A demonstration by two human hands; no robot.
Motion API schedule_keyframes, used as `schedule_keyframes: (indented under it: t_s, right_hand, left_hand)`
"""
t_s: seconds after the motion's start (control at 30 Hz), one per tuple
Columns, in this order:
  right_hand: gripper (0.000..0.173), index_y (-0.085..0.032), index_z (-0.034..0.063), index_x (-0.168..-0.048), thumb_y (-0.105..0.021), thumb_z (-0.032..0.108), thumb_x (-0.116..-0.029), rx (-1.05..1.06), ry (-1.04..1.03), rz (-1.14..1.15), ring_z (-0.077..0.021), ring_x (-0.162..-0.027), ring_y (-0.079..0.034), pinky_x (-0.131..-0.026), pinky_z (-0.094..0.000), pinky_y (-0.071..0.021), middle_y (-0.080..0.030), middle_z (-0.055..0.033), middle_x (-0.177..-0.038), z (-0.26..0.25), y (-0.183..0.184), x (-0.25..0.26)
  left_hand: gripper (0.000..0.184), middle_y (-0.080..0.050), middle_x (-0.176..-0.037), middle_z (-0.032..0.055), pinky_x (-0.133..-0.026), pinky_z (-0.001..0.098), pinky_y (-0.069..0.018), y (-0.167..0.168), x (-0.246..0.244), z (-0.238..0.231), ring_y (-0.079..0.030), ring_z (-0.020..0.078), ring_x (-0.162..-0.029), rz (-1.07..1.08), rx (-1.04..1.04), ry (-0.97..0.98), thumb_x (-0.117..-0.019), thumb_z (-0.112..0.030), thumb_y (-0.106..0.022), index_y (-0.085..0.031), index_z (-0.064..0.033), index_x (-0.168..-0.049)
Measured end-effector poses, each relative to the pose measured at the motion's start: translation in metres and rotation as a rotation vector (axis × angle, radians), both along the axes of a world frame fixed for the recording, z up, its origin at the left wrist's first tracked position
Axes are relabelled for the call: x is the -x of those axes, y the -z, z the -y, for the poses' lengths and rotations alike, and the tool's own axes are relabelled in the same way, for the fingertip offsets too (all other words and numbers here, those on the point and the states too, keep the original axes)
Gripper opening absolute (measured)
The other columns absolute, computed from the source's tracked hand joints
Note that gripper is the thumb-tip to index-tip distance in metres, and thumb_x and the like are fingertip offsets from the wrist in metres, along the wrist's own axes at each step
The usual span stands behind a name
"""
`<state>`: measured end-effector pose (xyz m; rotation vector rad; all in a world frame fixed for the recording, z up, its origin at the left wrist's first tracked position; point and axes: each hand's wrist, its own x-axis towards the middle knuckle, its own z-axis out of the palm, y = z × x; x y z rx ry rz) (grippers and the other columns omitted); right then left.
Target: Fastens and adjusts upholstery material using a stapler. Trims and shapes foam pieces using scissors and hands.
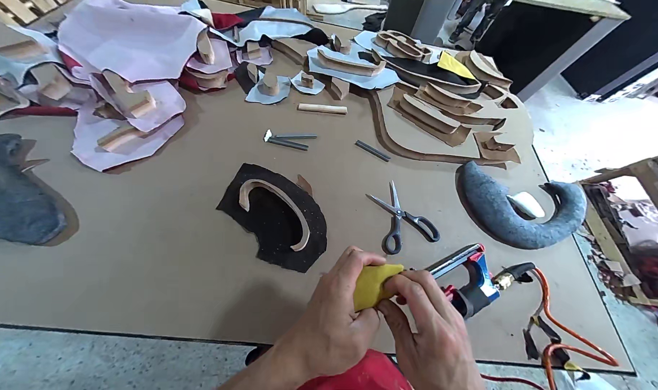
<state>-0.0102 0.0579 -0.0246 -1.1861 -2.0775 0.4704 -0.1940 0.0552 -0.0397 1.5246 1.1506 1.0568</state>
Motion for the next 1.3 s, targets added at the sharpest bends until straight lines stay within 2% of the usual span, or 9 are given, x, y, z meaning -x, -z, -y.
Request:
schedule_keyframes:
  t_s: [0.2,0.4,0.5,0.67,0.73,0.9,1.07,1.2,1.3]
  right_hand:
    - [0.021,-0.068,0.0072,-0.106,-0.066,0.028,-0.1006,0.185,-0.094,-0.195,-0.0113,-0.088,-0.066,-0.076,-0.0268,-0.0606,-0.065,-0.0068,-0.101,0.008,0.022,0.0]
    - [0.019,-0.067,0.0128,-0.109,-0.07,0.028,-0.0983,0.097,-0.133,-0.357,-0.0095,-0.095,-0.065,-0.079,-0.025,-0.0596,-0.063,-0.004,-0.105,0.002,-0.002,0.003]
    - [0.025,-0.066,0.0144,-0.119,-0.073,0.02,-0.0953,0.028,-0.173,-0.475,-0.0096,-0.099,-0.064,-0.084,-0.024,-0.0581,-0.063,-0.0021,-0.107,-0.001,-0.032,0.009]
    - [0.024,-0.064,0.014,-0.116,-0.071,0.013,-0.0937,-0.049,-0.181,-0.54,-0.0125,-0.096,-0.069,-0.081,-0.0286,-0.0612,-0.068,-0.002,-0.103,-0.008,-0.078,-0.004]
    - [0.016,-0.066,0.0095,-0.109,-0.07,0.015,-0.094,-0.079,-0.177,-0.503,-0.0124,-0.093,-0.068,-0.081,-0.0281,-0.0592,-0.068,-0.0044,-0.099,-0.01,-0.084,-0.005]
    - [0.018,-0.075,0.005,-0.093,-0.074,0.023,-0.0931,-0.039,-0.121,-0.292,-0.0129,-0.07,-0.066,-0.06,-0.0265,-0.0539,-0.07,-0.0079,-0.08,-0.003,-0.089,0.014]
    - [0.026,-0.072,0.0006,-0.091,-0.079,0.026,-0.0908,0.073,-0.1,-0.397,-0.0088,-0.063,-0.062,-0.053,-0.0217,-0.0515,-0.066,-0.0078,-0.075,-0.005,-0.086,0.018]
    - [0.013,-0.071,0.0014,-0.097,-0.078,0.011,-0.0904,0.378,-0.22,-0.811,-0.0025,-0.067,-0.061,-0.056,-0.0189,-0.0532,-0.068,-0.0026,-0.084,-0.005,-0.084,0.018]
    - [0.006,-0.073,0.0015,-0.095,-0.073,0.007,-0.092,0.253,-0.31,-0.8,-0.0063,-0.068,-0.06,-0.059,-0.0206,-0.0526,-0.065,-0.0057,-0.082,-0.004,-0.076,0.02]
  left_hand:
    - [0.05,-0.065,-0.118,0.0009,-0.089,0.0316,-0.0606,0.025,0.001,0.019,-0.066,0.0117,-0.106,0.054,-0.025,-0.064,-0.0805,-0.012,-0.069,-0.058,-0.0136,-0.129]
    - [0.048,-0.062,-0.12,0.0029,-0.093,0.0315,-0.0585,0.002,0.0,0.006,-0.063,0.0123,-0.109,0.189,-0.204,0.014,-0.0897,-0.019,-0.068,-0.054,-0.0154,-0.135]
    - [0.046,-0.059,-0.126,0.0046,-0.098,0.0286,-0.0534,-0.017,0.0,-0.014,-0.06,0.0118,-0.113,0.503,-0.199,0.165,-0.0944,-0.022,-0.067,-0.059,-0.0126,-0.139]
    - [0.049,-0.061,-0.134,0.0135,-0.074,0.025,-0.0539,-0.03,0.008,-0.027,-0.065,0.0146,-0.097,1.128,0.161,0.482,-0.092,-0.019,-0.051,-0.06,-0.0056,-0.139]
    - [0.05,-0.061,-0.135,0.0135,-0.076,0.0253,-0.0544,-0.034,0.007,-0.025,-0.066,0.0159,-0.1,1.224,0.205,0.494,-0.0916,-0.021,-0.053,-0.06,-0.0042,-0.138]
    - [0.053,-0.06,-0.133,0.0097,-0.091,0.0262,-0.0513,-0.042,-0.001,-0.027,-0.061,0.0146,-0.109,1.127,0.018,0.45,-0.0945,-0.028,-0.054,-0.055,-0.0059,-0.143]
    - [0.061,-0.063,-0.122,0.0058,-0.096,0.027,-0.0478,-0.045,-0.008,-0.025,-0.058,0.0132,-0.11,0.654,-0.295,0.237,-0.1008,-0.055,-0.049,-0.053,-0.0094,-0.141]
    - [0.044,-0.061,-0.125,0.0048,-0.102,0.0284,-0.0452,-0.043,-0.018,-0.026,-0.057,0.0147,-0.116,0.655,-0.445,0.188,-0.1009,-0.04,-0.054,-0.055,-0.015,-0.137]
    - [0.041,-0.062,-0.124,0.0053,-0.099,0.0297,-0.0463,-0.043,-0.021,-0.03,-0.058,0.0161,-0.114,0.795,-0.382,0.224,-0.1002,-0.035,-0.053,-0.056,-0.0159,-0.137]
